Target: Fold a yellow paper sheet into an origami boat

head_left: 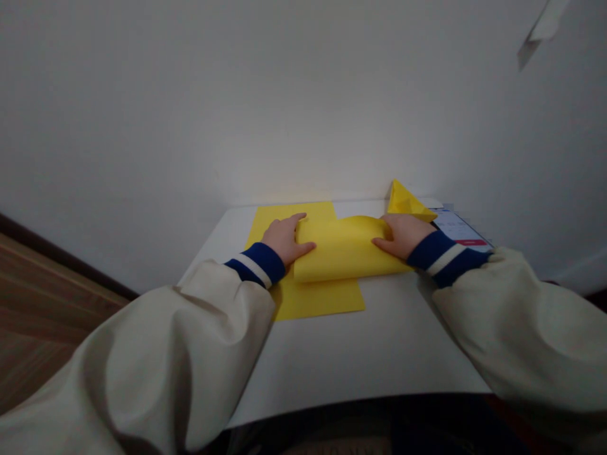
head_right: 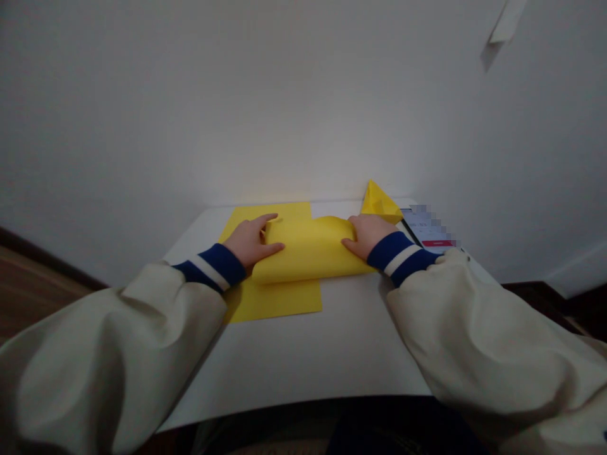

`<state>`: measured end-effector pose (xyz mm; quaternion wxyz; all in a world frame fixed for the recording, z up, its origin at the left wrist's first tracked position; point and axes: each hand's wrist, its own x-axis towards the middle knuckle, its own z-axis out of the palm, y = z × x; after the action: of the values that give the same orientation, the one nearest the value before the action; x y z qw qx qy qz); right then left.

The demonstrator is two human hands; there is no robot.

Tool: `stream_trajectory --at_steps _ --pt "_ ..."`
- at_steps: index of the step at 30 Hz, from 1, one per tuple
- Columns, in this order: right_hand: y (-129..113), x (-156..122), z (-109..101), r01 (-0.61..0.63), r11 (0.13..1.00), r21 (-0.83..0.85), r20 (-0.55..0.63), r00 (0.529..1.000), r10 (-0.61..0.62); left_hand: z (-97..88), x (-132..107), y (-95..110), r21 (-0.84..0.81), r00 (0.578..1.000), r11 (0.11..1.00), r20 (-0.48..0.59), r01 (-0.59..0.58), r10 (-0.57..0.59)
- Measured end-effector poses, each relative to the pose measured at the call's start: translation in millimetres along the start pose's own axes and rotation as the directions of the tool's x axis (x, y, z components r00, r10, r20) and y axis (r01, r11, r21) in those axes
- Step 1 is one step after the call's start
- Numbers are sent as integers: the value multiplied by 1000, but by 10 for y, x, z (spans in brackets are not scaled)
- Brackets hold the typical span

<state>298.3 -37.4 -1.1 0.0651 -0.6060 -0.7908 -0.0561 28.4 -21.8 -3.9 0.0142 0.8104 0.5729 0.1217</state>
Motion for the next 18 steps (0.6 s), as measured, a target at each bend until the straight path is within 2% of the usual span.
stream_trajectory --at_steps 3,10,15,18 --pt "7 9 10 14 1000 -10 7 1000 -13 7 -1 -3 1 1000 1000 -10 -7 7" --pt "38 37 91 15 999 47 -47 999 -13 39 -6 -10 103 994 988 6 -111 111" --pt "14 57 140 77 994 76 -67 995 -72 31 -33 20 119 992 985 8 -124 124" --pt "-7 65 136 56 994 95 -65 997 -50 24 -57 31 123 992 985 10 -125 124"
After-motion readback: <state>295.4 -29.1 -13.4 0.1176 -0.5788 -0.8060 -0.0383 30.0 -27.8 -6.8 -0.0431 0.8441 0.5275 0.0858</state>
